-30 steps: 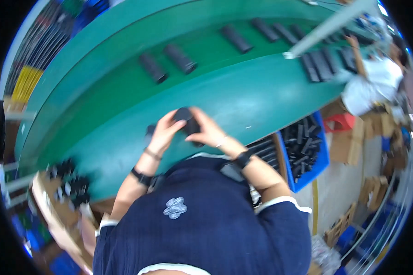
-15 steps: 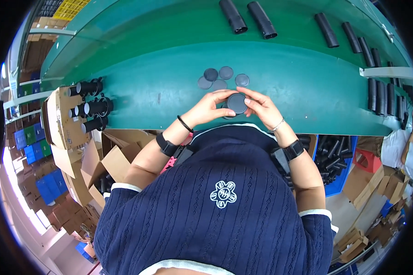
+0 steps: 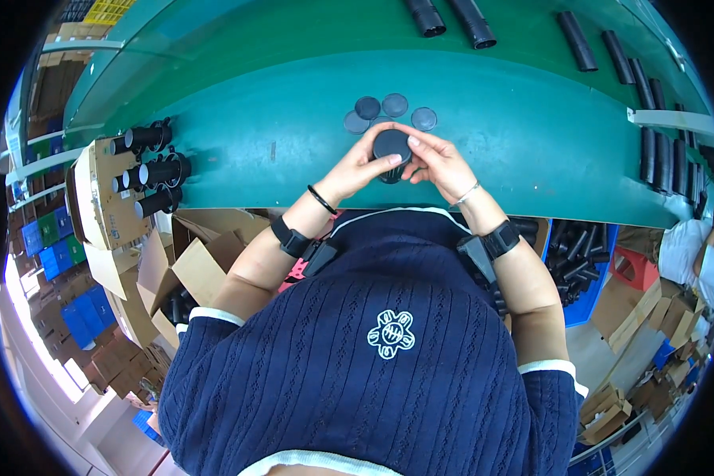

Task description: The person picks up black cylinders from a conveyor belt, presses caps onto their ends, and places them back on the belt. They then move to a cardboard box, remove newspaper, and arrange the capped cylinders inside before returning to the belt to cap more.

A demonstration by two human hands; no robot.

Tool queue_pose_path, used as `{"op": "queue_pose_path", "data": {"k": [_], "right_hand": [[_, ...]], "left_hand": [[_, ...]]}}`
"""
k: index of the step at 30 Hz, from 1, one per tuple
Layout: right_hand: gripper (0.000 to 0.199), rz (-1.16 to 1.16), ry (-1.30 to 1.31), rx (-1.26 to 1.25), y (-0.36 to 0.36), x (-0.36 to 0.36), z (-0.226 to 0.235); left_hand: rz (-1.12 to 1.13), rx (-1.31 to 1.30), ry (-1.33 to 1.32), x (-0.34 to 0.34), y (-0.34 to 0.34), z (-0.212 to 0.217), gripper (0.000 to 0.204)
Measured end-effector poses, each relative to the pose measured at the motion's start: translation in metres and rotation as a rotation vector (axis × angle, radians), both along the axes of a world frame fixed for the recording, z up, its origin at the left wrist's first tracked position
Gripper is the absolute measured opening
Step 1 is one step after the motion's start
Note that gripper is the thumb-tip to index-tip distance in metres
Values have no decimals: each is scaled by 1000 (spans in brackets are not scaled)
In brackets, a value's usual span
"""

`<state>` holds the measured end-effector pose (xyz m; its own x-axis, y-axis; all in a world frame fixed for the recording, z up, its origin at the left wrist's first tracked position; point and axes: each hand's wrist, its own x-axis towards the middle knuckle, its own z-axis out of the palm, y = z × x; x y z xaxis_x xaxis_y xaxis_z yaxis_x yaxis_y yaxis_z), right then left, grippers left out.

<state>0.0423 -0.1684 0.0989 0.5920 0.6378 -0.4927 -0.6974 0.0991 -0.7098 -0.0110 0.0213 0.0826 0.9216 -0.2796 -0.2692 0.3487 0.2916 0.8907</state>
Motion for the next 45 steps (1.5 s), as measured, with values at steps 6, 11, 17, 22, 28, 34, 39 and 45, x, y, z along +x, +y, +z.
{"op": "queue_pose_path", "data": {"k": [6,11,17,22,28,34,39,45], "right_hand": [[32,72,-245,-163,0,6,-1],[57,105,-337,-6,-33,9,-20],[100,121,-1154,-363,8,23,11],[82,187,-1441,-461,20,44,4],[82,238,-880,-127,45,76,-22],[67,73,-996,-851,142,206,-51],[69,129,-1088,-963,194,238,-87],[66,318,-1541,-1116,134,218,-25]], "left_hand": [[37,81,-127,1,-4,5,73],[-117,397,-491,-2,5,53,82],[-87,634,-809,0,5,70,77],[57,37,-510,0,1,79,82],[814,-272,-57,23,39,55,53],[799,-118,208,-19,74,33,33],[1041,-155,261,-81,100,17,20],[1004,-159,322,-78,113,-3,15]]}}
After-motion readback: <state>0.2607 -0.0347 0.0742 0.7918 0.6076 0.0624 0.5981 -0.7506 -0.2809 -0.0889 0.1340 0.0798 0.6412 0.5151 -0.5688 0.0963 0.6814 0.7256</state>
